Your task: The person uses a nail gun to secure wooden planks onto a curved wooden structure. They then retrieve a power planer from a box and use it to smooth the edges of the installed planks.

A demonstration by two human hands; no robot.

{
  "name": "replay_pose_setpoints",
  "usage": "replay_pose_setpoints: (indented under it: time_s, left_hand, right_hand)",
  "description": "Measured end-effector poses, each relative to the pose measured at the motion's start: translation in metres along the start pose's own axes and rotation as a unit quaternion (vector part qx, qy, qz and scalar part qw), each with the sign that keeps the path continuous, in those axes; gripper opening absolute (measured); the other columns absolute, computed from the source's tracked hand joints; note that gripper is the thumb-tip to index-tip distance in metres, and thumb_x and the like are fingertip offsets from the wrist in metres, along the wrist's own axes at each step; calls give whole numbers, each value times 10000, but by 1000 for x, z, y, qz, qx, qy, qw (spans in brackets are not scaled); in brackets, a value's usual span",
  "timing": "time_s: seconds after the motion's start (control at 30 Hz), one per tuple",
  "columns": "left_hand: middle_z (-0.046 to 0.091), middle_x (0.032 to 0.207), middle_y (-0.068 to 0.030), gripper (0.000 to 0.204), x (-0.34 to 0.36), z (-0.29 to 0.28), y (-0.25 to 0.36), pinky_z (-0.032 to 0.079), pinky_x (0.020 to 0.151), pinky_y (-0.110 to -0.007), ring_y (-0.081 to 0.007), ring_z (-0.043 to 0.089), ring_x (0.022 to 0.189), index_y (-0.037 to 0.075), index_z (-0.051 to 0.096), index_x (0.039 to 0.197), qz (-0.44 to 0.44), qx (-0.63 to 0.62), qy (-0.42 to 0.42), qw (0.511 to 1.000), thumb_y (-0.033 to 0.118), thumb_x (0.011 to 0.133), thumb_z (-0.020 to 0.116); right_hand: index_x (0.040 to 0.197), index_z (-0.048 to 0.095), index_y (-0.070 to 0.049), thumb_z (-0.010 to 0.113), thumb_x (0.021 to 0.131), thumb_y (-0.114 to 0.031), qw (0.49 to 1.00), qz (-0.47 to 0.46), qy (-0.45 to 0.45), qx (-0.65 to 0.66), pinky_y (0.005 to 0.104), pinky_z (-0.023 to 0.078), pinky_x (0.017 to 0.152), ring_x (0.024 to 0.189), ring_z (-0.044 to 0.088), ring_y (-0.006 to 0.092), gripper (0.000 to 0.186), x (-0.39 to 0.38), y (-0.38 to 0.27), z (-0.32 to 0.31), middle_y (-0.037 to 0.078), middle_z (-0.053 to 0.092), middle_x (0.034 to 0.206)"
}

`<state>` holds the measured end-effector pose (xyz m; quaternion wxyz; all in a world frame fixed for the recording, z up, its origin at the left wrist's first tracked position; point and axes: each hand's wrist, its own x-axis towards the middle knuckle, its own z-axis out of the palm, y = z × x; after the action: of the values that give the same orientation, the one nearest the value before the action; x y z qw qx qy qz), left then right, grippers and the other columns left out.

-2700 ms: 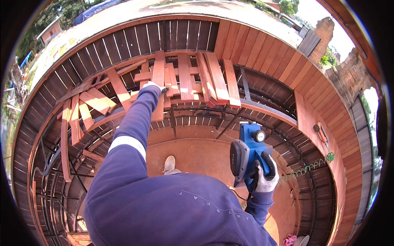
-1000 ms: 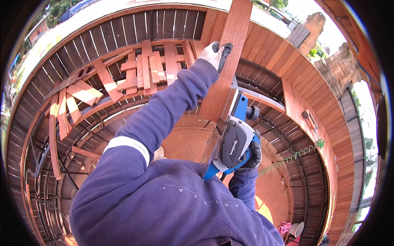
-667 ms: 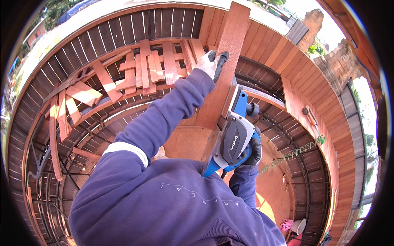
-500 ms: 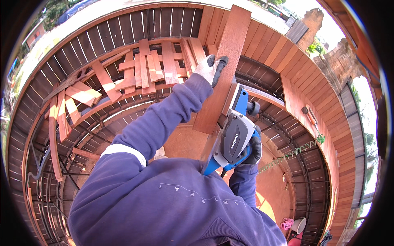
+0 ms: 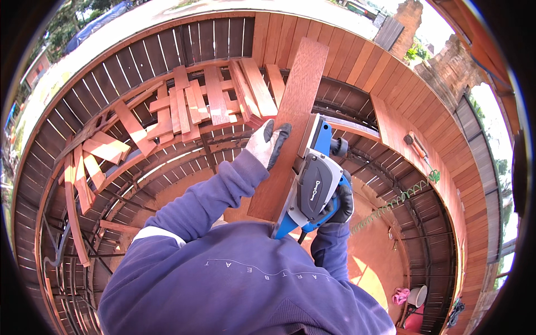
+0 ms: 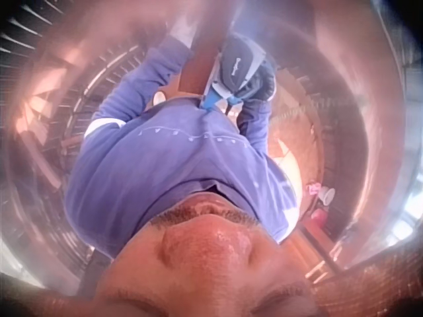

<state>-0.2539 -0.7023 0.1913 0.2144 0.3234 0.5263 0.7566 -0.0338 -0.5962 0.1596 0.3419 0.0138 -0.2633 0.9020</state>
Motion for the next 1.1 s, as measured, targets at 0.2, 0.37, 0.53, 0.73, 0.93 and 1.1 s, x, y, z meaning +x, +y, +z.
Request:
replay_pose_setpoints:
  time_s: [0.2, 0.37, 0.53, 0.73, 0.93, 1.1]
  left_hand:
    - [613, 1001, -33, 241, -29, 9, 7, 468, 797, -246, -83, 520, 888, 9, 565, 1155, -38, 8, -22, 999, 209, 1020, 553]
    - [622, 962, -33, 263, -38, 6, -9, 465, 792, -256, -89, 525, 872, 6, 570, 1151, -46, 11, -44, 998, 232, 1017, 556]
    - [636, 1022, -11, 258, -40, -3, -5, 474, 842, -256, -72, 553, 927, 20, 591, 1157, -90, -3, -34, 995, 227, 1004, 593]
    - [640, 950, 5, 271, -47, -85, -21, 471, 779, -262, -66, 533, 849, 42, 645, 1047, -48, -64, 225, 971, 305, 988, 623]
    - [604, 729, -42, 581, -77, -154, -61, 500, 534, -306, -161, 558, 561, 70, 626, 991, -175, -261, 268, 911, 641, 896, 582]
    - [561, 640, -49, 652, -101, -155, -127, 468, 458, -313, -183, 546, 494, 76, 606, 933, -188, -217, 363, 887, 720, 833, 593]
  right_hand:
    - [1381, 510, -112, 539, 975, -200, 1000, -20, -23, 2, 306, 562, 554, 556, 554, 127, 417, 10, -8, -4, 61, 548, 844]
    - [1379, 484, -93, 508, 982, -207, 998, -17, -62, 13, 335, 591, 618, 585, 585, 138, 414, 36, -23, -2, 107, 620, 943]
    - [1419, 428, -74, 512, 989, -244, 992, -88, -18, -84, 285, 555, 534, 629, 631, 160, 470, 63, -35, 20, 166, 653, 1101]
    - [1363, 494, -42, 572, 983, -248, 903, -64, 72, -418, 255, 467, 439, 519, 555, 117, 439, 58, -56, 33, 105, 654, 900]
    - [1268, 596, -81, 739, 877, -154, 811, 13, 205, -548, 286, 445, 412, 456, 531, 135, 423, 29, -38, 5, 82, 651, 788]
    - [1249, 602, -51, 759, 853, -132, 774, 47, 279, -566, 300, 456, 417, 478, 561, 164, 434, -5, -28, 10, 119, 660, 796]
